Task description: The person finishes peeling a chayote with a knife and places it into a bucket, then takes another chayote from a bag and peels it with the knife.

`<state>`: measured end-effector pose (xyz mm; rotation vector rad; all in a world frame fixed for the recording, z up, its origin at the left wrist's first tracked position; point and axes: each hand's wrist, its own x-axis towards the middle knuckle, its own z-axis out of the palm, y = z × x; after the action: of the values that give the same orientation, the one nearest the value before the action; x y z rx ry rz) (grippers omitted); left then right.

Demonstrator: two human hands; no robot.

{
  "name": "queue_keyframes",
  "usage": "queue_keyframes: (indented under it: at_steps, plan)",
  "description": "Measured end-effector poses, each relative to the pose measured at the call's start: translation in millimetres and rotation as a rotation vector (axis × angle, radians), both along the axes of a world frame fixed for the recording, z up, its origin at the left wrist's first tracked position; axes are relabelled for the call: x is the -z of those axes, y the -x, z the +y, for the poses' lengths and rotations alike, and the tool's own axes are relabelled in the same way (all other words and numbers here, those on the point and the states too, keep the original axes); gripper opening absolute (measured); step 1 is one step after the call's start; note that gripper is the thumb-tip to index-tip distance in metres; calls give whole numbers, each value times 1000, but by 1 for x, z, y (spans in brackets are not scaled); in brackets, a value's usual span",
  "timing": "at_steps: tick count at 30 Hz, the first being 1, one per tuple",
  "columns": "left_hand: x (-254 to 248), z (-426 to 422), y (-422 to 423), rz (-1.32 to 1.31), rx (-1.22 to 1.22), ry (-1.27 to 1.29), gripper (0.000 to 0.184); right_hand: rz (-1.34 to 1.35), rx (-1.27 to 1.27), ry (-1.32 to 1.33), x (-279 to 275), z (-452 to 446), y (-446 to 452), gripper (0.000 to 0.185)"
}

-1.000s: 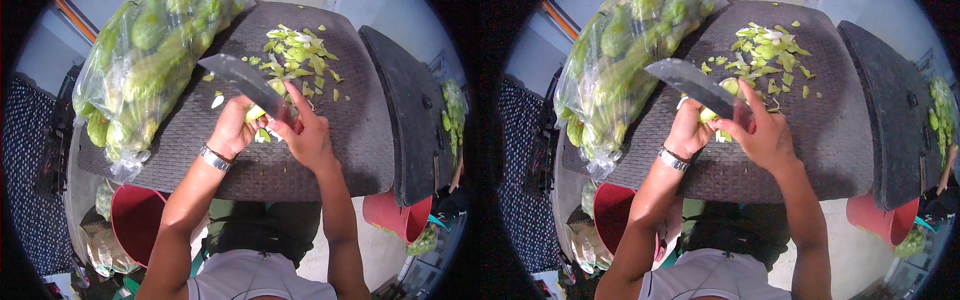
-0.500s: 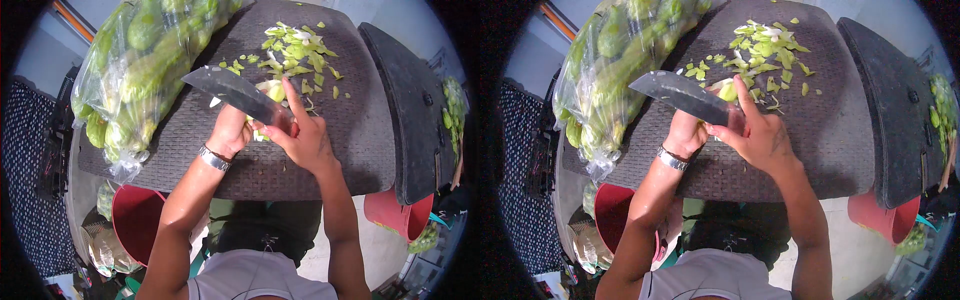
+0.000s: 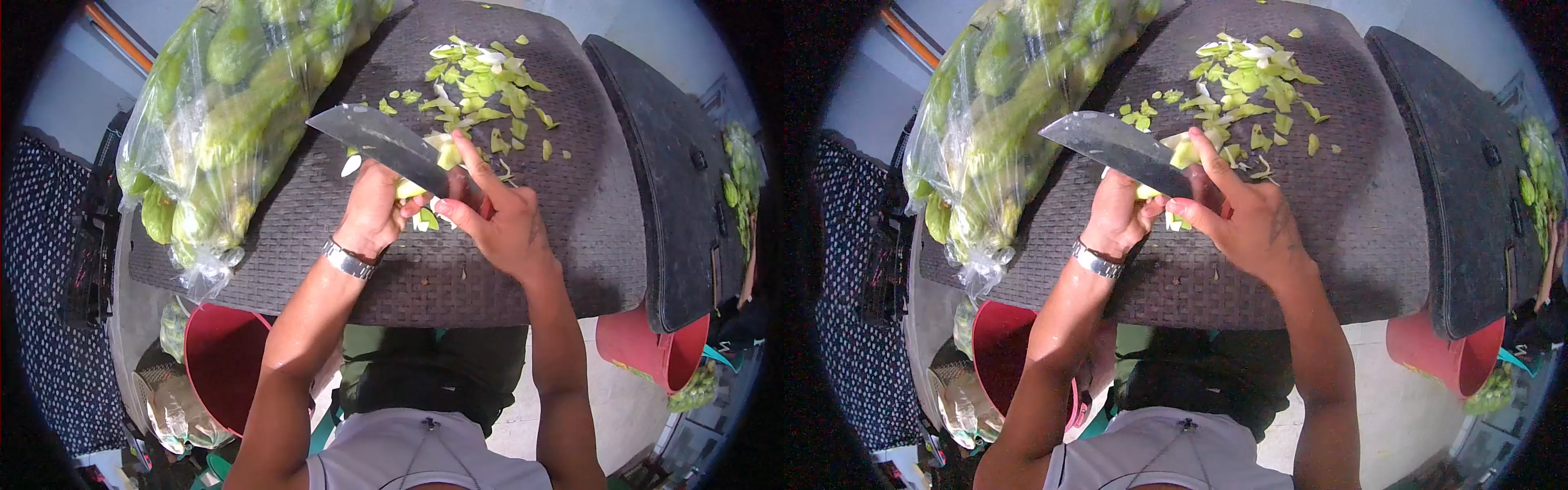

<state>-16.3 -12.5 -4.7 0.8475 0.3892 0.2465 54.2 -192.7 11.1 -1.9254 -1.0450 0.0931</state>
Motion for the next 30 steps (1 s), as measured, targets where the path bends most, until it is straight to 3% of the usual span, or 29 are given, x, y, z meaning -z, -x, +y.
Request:
queue_keyframes:
  at_steps: [8,12,18,24,30]
  plan:
    - [4,8,0,81,57,-76,20,0,96,-30,11,0,-15,69]
    - [-6,6,0,23,150,-12,23,483,190,-34,0,-6,-26,57]
    - [-2,5,-6,20,86,31,31,836,283,-19,-3,-9,-37,77]
    - [11,11,-10,-26,47,96,28,938,207,-144,0,-7,-31,65]
    - [7,7,-9,-66,63,91,29,874,95,-1,5,4,-23,64]
